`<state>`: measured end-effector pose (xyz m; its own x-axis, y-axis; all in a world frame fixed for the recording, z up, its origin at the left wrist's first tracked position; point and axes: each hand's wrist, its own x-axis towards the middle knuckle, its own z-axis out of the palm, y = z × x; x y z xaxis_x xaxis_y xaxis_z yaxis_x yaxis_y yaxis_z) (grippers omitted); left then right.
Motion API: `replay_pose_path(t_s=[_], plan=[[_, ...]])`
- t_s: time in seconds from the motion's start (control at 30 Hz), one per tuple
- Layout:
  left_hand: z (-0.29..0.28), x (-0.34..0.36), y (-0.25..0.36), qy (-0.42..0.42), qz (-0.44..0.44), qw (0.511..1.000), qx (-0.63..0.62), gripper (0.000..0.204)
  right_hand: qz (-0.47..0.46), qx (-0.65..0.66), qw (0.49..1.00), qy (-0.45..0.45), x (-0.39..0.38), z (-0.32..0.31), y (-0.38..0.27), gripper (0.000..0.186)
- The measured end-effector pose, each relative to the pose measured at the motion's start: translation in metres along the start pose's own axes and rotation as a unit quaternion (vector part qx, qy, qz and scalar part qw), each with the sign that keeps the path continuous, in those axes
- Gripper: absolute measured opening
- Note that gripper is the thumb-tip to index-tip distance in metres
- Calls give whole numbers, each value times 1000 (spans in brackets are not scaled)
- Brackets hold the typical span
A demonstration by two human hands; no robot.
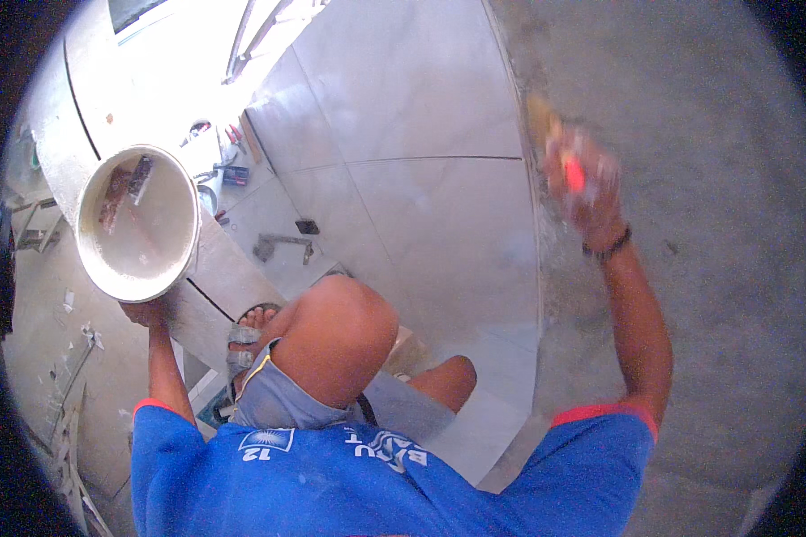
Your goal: The person applies a white plaster substance from a small cup to the gap between wall tiles and the ceiling using a spatula. They then use their hand and a brush to smooth the grout along the joint.
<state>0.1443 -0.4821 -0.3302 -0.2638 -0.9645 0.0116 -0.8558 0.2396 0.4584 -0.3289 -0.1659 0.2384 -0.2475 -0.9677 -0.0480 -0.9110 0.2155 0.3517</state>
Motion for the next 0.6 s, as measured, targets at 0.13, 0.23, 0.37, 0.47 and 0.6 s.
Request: replay_pose_path(t_s=[0.13, 0.23, 0.37, 0.47, 0.6], plan=[[8, -6, -19, 2, -12, 1000, -17, 70, 114, 33, 982, -144, -87, -17, -34, 21], [21, -1, -35, 46, 61, 995, -69, 63, 90, -1, 986, -140, -72, -26, -29, 24], [11, 5, -12, 7, 24, 999, 48, 55, 50, 97, 994, 13, 9, -17, -8, 18], [-1, 10, -2, -15, 74, 991, 111, 53, 123, 144, 982, -2, -18, -12, -7, 14], [8, 5, -24, -32, 58, 991, 117, 55, 147, 59, 974, -163, -164, -26, -59, 16]])
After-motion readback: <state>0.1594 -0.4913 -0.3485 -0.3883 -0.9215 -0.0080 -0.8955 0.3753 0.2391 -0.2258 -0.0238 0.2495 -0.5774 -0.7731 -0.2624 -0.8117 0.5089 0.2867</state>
